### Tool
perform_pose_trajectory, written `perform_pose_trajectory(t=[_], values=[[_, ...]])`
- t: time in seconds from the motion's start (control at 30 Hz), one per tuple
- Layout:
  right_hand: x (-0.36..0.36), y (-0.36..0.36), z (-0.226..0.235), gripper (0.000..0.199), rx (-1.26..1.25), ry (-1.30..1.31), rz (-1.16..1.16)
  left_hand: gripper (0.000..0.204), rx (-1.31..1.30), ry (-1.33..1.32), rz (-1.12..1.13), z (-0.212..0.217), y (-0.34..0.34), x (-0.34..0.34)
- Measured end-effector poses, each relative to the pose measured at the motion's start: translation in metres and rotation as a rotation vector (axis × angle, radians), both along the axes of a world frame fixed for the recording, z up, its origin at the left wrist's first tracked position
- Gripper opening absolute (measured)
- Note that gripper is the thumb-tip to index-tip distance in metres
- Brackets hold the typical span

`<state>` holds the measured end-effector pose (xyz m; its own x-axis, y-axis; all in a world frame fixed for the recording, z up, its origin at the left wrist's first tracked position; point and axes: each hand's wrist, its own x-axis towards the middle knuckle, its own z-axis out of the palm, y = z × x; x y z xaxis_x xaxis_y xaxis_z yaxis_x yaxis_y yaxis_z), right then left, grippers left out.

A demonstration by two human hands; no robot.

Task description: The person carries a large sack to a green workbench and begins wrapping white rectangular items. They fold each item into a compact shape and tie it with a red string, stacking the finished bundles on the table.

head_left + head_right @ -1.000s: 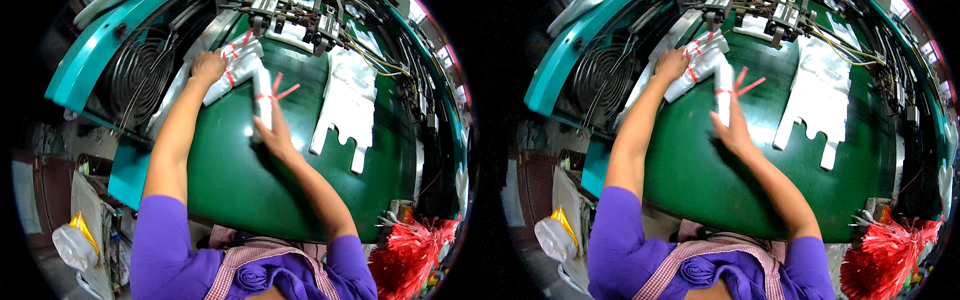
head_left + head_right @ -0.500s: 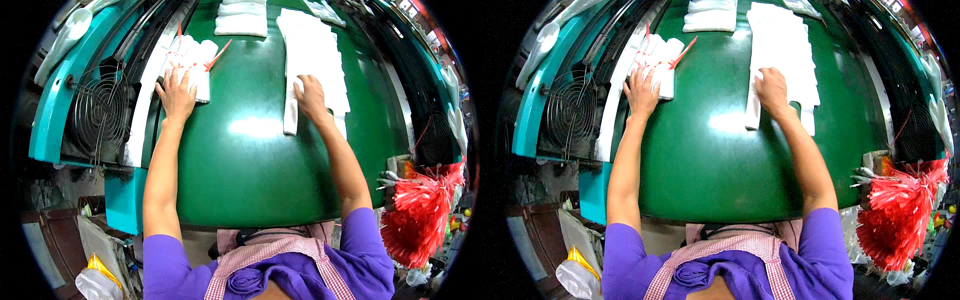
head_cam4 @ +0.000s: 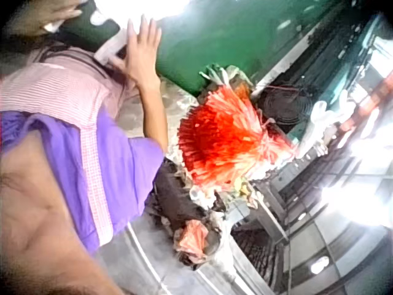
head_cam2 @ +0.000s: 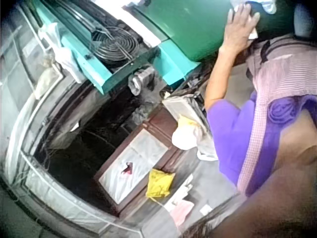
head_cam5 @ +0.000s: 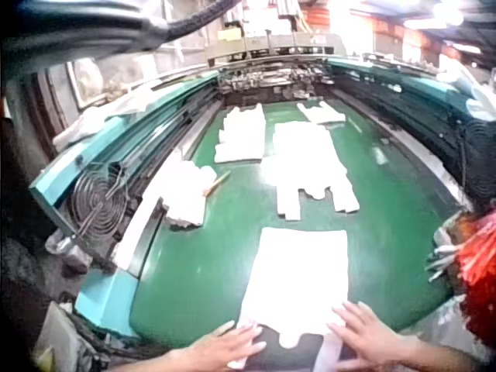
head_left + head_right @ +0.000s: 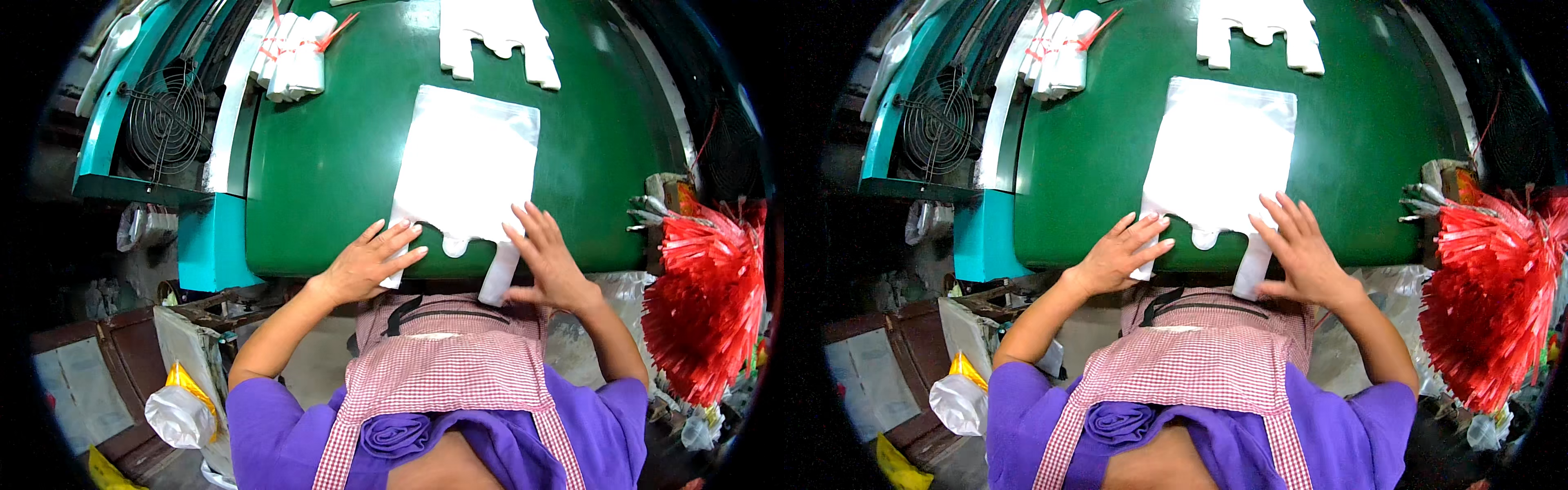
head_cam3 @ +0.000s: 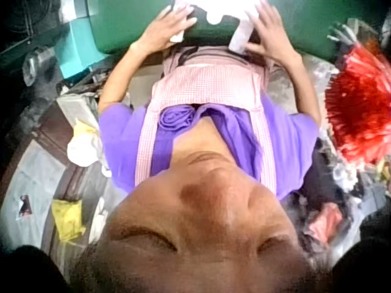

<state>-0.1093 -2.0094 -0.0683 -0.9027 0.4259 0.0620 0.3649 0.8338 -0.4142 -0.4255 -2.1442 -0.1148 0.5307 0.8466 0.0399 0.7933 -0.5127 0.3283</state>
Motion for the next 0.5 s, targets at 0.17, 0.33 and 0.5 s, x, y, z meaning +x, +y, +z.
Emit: perform_pose_trajectory(t=[0.17,0.33,0.5], values=[[0.014,-0.026,-0.048,0.080,0.145,0.065,-0.226,0.050,0.071,-0.181,-0.050,0.005,0.015,-0.022],[0.022,-0.027,-0.053,0.044,0.146,0.277,0.014,0.022,0.032,-0.458,0.056,0.011,0.057,-0.003],[-0.021,0.004,-0.033,0.023,-0.269,0.441,-0.154,0.027,-0.274,0.100,0.224,0.029,0.116,0.060]])
